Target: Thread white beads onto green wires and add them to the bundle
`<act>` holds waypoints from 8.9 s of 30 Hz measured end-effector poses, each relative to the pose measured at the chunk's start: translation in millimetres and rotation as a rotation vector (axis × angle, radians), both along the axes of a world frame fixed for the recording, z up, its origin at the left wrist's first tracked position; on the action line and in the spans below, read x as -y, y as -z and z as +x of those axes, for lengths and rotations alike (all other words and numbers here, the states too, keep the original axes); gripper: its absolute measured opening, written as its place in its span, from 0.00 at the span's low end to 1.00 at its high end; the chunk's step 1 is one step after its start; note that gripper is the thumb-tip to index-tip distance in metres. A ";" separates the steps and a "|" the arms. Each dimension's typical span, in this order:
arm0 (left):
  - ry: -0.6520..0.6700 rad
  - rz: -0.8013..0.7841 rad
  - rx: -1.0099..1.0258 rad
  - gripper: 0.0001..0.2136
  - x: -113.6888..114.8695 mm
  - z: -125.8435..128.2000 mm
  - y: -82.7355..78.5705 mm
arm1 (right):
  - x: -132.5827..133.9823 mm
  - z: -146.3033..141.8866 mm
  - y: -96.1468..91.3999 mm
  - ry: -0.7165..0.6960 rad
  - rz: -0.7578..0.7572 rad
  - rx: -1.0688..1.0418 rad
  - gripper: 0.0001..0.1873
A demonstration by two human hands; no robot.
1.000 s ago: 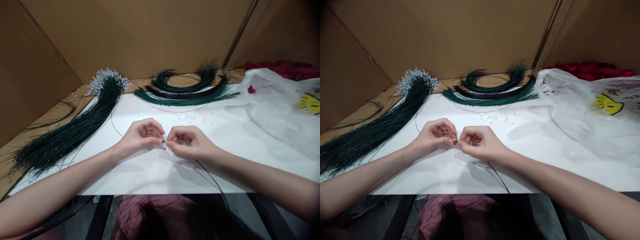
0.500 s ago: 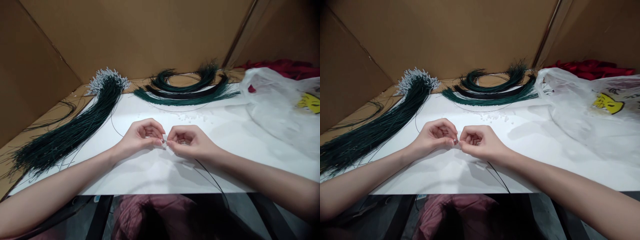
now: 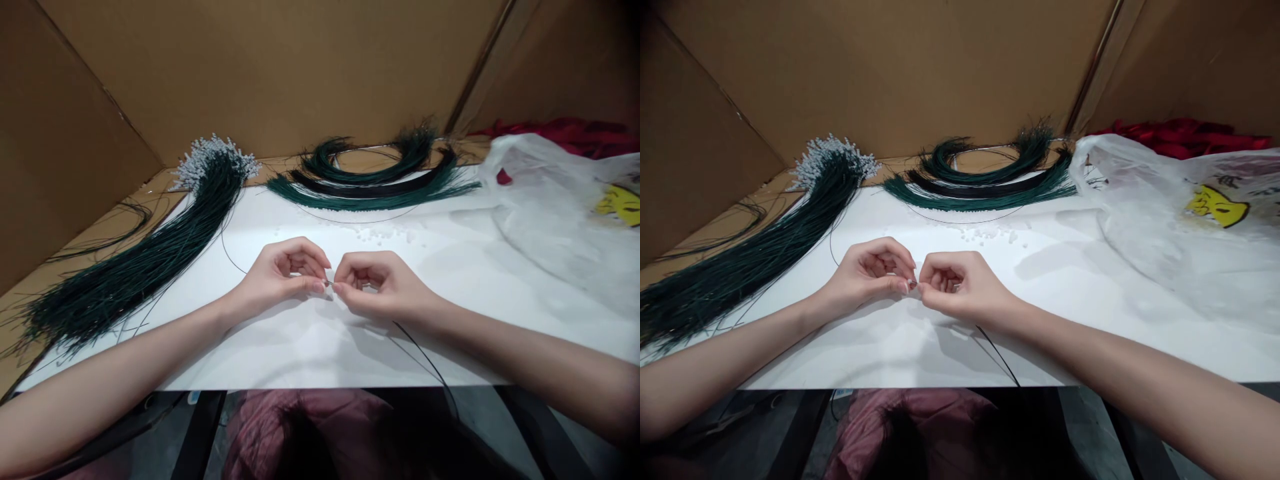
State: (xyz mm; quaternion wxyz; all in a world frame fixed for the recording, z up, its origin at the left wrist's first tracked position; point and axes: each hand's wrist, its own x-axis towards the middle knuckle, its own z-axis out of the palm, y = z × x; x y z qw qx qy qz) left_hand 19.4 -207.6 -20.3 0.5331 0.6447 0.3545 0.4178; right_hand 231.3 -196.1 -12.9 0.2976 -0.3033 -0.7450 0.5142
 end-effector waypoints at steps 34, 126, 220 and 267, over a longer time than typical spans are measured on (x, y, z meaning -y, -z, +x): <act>0.015 0.050 -0.040 0.13 1.1 -0.4 0.6 | 1.3 -0.3 -1.9 -0.005 0.026 0.029 0.05; -0.074 0.092 -0.203 0.04 2.7 6.4 -2.0 | 0.2 -0.1 3.3 0.062 0.306 0.076 0.06; -0.157 0.191 -0.169 0.04 4.0 7.7 -2.1 | -2.1 1.7 5.6 0.156 0.250 -0.005 0.05; -0.147 0.153 -0.228 0.08 8.6 10.1 -8.0 | -1.8 0.8 6.8 0.227 0.173 -0.052 0.12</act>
